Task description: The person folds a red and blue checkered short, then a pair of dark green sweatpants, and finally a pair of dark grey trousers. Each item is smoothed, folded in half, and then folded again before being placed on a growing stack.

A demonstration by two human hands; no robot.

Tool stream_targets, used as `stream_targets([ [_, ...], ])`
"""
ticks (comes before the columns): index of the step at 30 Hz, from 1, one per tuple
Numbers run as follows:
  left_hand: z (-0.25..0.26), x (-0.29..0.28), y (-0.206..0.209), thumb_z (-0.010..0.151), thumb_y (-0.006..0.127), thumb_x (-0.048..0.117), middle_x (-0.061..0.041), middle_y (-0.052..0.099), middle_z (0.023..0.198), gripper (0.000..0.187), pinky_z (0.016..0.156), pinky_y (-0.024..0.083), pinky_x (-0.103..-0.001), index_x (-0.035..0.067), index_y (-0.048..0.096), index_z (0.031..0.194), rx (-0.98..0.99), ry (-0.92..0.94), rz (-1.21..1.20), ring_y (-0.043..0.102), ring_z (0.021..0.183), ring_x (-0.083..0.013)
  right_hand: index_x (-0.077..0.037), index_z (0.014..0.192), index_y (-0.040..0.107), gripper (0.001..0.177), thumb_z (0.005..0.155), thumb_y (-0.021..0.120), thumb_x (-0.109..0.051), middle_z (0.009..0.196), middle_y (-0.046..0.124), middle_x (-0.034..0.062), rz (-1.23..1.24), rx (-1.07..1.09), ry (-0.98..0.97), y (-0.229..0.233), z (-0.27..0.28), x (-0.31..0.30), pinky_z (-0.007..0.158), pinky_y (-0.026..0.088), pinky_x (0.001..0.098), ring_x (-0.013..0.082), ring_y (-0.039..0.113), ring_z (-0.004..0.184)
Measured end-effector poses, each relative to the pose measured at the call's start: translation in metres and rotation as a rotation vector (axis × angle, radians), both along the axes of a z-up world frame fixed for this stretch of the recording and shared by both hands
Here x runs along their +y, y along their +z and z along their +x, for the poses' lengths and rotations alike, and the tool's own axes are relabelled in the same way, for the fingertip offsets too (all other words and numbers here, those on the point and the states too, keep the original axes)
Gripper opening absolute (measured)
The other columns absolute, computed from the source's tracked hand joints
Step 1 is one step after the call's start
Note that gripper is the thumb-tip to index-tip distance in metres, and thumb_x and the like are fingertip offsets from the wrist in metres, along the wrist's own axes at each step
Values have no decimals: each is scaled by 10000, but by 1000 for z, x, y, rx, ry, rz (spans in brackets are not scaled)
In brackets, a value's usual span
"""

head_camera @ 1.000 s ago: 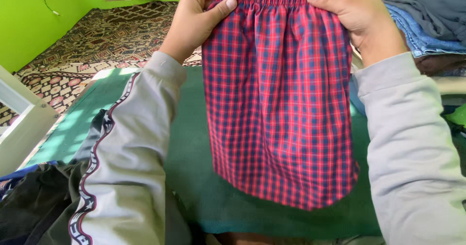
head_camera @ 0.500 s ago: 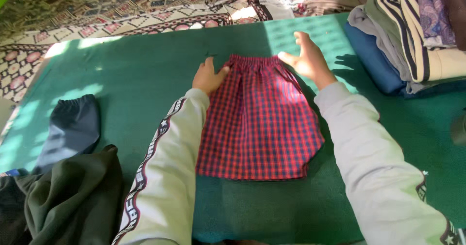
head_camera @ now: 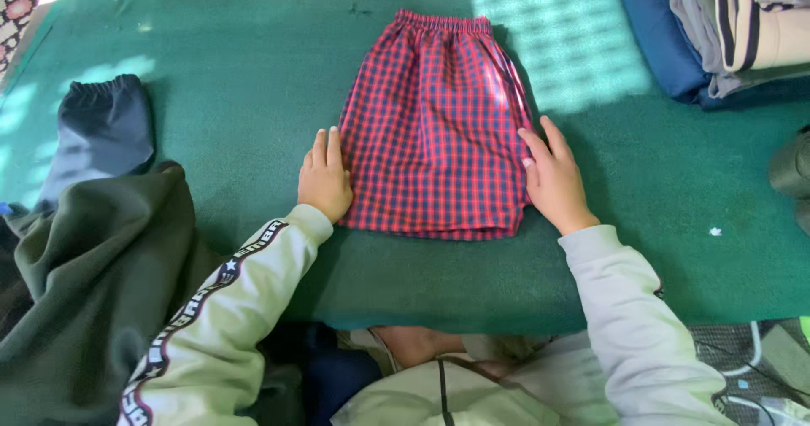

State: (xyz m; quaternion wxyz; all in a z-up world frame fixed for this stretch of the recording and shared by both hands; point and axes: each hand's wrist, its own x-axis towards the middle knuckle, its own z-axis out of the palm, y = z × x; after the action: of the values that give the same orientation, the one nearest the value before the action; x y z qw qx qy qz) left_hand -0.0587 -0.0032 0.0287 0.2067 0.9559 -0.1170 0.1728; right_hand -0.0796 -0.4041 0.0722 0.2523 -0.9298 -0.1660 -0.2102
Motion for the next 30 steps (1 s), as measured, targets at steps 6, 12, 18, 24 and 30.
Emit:
stream_targets([
  [6, -96, 13, 23, 791, 641, 88, -247, 287, 1636, 622, 1065, 435, -555, 94, 552, 1406, 181, -142, 282, 429, 1386, -457, -186, 1298, 668, 469, 880, 617, 21, 1571, 489, 96, -332, -28, 57, 17, -60, 21, 1251, 328, 554, 366, 397, 1515],
  [12, -103, 18, 42, 807, 719, 306, -216, 309, 1568, 580, 1071, 301, -679, 111, 601, 1341, 191, -159, 204, 314, 1417, -480, -81, 1287, 654, 583, 737, 791, -218, 1503, 457, 190, -90, 183, 293, 27, -91, 34, 1124, 259, 625, 471, 308, 1426],
  [18, -75, 15, 30, 877, 646, 299, -126, 521, 1423, 352, 1120, 298, -650, 127, 683, 1181, -4, -197, 371, 384, 1419, -376, -138, 1066, 738, 356, 719, 732, -59, 1402, 610, 76, -244, -15, 177, 22, -81, 33, 1192, 343, 562, 374, 454, 1419],
  [24, -77, 14, 25, 912, 575, 183, -102, 611, 1237, 250, 1161, 329, -614, 80, 679, 1113, -182, -337, 650, 478, 1366, -310, -91, 1020, 704, 268, 769, 692, 3, 1291, 679, 44, -265, -9, 219, 22, -87, 36, 1180, 422, 473, 289, 582, 1326],
  [30, -85, 15, 52, 779, 670, 243, -87, 611, 1273, 355, 1099, 303, -657, 116, 685, 1109, 55, -334, 525, 457, 1369, -347, -109, 1131, 700, 430, 830, 737, -413, 1383, 622, 97, -283, 369, 332, 55, -89, 33, 1081, 425, 468, 313, 551, 1310],
])
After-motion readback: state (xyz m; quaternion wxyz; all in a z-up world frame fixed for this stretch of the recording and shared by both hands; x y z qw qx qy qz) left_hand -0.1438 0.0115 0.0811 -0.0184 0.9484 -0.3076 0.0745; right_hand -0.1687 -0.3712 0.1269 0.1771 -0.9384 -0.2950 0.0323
